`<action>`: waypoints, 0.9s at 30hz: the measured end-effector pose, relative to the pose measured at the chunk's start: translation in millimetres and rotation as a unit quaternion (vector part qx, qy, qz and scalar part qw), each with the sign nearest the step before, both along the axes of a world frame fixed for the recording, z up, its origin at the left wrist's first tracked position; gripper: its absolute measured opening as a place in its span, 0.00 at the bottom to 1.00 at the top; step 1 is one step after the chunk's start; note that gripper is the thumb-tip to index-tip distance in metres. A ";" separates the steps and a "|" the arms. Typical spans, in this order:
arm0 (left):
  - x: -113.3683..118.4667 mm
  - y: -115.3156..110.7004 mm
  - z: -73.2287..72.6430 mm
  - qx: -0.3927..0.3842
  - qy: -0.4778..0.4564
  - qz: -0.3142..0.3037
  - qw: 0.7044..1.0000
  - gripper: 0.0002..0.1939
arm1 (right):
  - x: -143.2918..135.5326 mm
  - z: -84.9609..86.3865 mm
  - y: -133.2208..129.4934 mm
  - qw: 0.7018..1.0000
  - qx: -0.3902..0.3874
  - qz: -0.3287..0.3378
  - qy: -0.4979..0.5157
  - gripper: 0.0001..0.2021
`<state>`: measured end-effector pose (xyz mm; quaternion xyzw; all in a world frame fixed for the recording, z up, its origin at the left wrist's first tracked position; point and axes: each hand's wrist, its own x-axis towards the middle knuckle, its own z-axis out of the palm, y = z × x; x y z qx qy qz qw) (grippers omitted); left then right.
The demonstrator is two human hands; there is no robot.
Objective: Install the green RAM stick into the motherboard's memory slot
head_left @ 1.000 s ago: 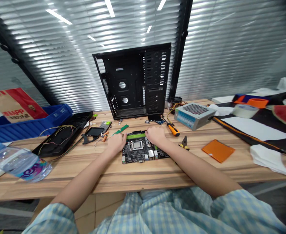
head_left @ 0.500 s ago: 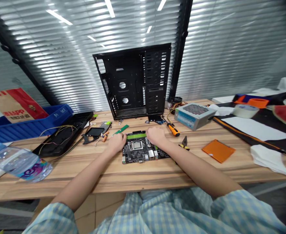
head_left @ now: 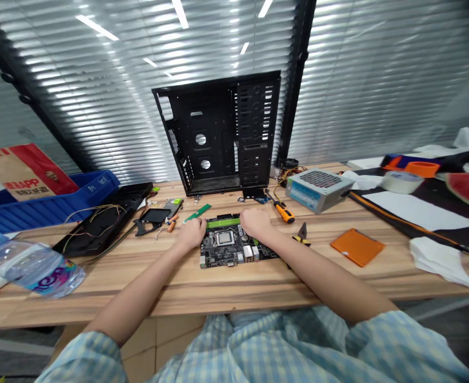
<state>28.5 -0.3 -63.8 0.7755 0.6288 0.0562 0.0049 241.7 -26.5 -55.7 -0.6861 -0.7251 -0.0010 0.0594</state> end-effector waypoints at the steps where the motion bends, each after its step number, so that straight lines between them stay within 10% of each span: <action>1: 0.0 0.2 -0.3 -0.001 -0.001 0.001 1.000 0.28 | -0.1 -0.3 0.3 1.000 -0.001 -0.001 0.000 0.17; 27: -3.6 -2.4 4.2 -0.004 -0.020 0.016 1.000 0.32 | -1.5 3.5 -4.6 0.999 0.027 -0.027 0.014 0.24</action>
